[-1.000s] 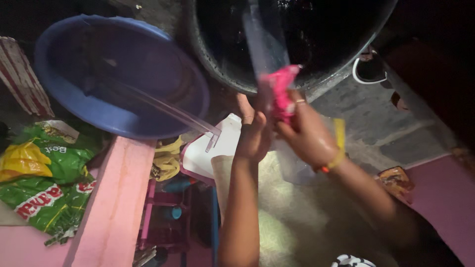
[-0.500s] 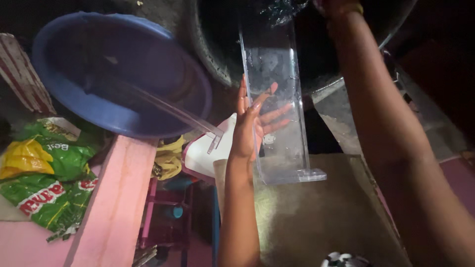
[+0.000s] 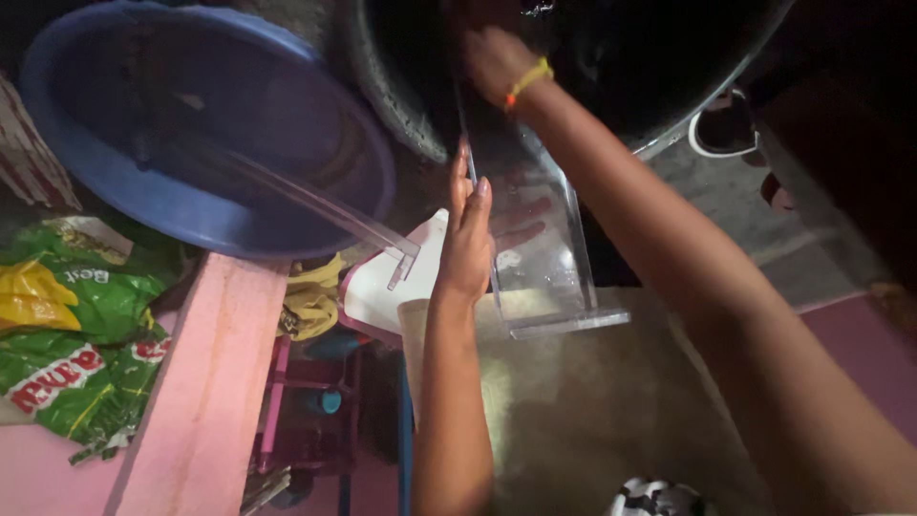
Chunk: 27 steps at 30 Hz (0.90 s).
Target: The person scrubs a clear plastic container with a pink cloth, rinses it with water from a bucket, and then dries it with a yellow cloth. The container is handled throughout the clip and appears clean by the end.
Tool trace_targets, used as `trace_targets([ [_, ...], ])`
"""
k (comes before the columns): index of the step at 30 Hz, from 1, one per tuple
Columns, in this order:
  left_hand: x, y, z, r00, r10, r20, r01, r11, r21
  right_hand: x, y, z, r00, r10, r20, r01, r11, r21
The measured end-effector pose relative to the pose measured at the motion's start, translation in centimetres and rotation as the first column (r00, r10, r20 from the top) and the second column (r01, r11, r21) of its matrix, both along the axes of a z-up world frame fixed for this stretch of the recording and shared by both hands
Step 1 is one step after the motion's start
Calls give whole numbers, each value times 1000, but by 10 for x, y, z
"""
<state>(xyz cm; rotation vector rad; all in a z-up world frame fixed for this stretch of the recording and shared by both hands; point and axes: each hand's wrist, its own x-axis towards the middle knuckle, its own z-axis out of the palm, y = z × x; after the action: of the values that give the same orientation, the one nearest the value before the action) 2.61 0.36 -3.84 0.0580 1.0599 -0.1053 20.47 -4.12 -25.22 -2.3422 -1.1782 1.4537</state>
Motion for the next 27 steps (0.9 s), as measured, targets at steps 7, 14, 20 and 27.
trace_targets([
  [7,-2,-13,-8,992,40,-121,-36,999,31,-49,-15,194,857,-366,-364,395,919,7],
  [14,2,-21,-8,988,154,-20,-145,962,230,-5,-12,285,723,-224,-653,-4,944,-329],
  [20,7,-10,-3,987,103,-125,-100,995,27,15,-27,288,230,-149,-962,-69,983,-169],
  [27,13,-6,3,982,140,-126,-136,990,43,23,-86,301,244,-231,-942,58,973,-224],
])
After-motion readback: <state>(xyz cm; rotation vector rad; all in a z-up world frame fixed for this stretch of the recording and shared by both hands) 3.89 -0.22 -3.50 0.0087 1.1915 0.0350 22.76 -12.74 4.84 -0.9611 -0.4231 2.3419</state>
